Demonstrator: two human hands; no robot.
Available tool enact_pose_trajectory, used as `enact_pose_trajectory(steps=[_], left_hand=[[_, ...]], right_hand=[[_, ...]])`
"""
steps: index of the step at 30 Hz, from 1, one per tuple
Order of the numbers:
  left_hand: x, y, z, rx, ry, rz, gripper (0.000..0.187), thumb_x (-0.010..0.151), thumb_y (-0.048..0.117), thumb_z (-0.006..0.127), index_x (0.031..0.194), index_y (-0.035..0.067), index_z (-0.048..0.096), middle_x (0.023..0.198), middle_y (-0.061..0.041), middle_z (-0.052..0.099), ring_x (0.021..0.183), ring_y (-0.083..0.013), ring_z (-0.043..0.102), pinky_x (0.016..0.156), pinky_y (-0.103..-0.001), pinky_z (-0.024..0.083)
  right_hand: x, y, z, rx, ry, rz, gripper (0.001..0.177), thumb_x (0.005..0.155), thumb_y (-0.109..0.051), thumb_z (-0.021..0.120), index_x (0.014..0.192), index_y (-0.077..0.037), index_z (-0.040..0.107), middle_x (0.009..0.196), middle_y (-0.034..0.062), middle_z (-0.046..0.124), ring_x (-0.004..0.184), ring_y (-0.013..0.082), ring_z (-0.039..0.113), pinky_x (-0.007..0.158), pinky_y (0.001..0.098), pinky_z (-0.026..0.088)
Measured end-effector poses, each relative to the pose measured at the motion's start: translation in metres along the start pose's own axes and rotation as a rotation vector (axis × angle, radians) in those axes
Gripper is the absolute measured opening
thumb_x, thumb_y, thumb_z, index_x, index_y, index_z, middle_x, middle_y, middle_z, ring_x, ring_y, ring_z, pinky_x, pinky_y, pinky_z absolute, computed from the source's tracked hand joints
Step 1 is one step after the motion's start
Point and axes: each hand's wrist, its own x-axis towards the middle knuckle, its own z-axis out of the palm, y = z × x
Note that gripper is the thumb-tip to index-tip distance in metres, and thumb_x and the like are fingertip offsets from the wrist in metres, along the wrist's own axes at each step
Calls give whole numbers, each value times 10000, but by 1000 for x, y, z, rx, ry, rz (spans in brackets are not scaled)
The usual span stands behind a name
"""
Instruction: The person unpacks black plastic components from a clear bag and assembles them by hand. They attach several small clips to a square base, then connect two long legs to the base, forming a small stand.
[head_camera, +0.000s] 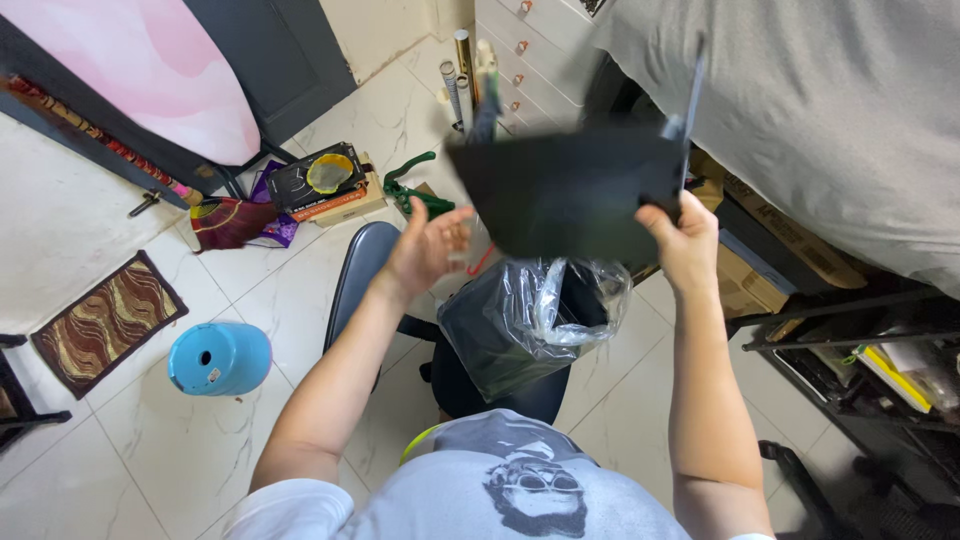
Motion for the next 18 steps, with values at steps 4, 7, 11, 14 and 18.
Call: enact_pose_trajectory(steps=[4, 7, 11, 14, 18], left_hand=[[27, -40, -7, 457, 79, 314, 743, 1033, 364, 691, 1595, 91, 289, 1521, -29, 402, 1375, -138, 421, 1134, -363, 317], [28, -58, 3, 393, 118, 498, 715, 966, 203, 762, 1561, 37, 400, 1459, -137, 568, 1330, -246, 543, 1137, -414, 424], [24, -41, 20, 133, 348, 356, 744, 910, 178, 691, 1539, 163, 295, 1423, -49, 517, 1206, -211, 576, 947, -418, 513], [22, -46, 30, -24, 376, 315, 685, 953, 188, 691, 1489, 162, 266, 1401, -47, 506, 1188, -225, 575, 944, -454, 512], [14, -91, 65, -149, 164, 268, 500, 976, 188, 674, 1420, 87, 470, 1339, -82, 569, 1203, -225, 567, 974, -471, 522]], right_hand=[[-5, 6, 20, 397, 118, 187, 243, 968, -162, 710, 1136, 13, 691, 1069, 115, 747, 941, 202, 729, 884, 354, 609], [-9, 21, 30, 621, 162, 294, 234, 986, -118, 647, 1173, 21, 678, 1131, 129, 734, 992, 219, 737, 924, 366, 610], [-16, 56, 37, 813, 177, 322, 181, 1038, -67, 631, 1173, 55, 624, 1167, 158, 698, 1026, 258, 718, 936, 417, 608], [-21, 74, 42, 950, 209, 380, 160, 1040, -74, 611, 1159, 33, 607, 1113, 154, 699, 984, 286, 716, 890, 436, 604], [-24, 110, 58, 1056, 255, 432, 196, 1029, -113, 571, 1175, 6, 624, 1098, 136, 723, 961, 263, 719, 811, 385, 587]])
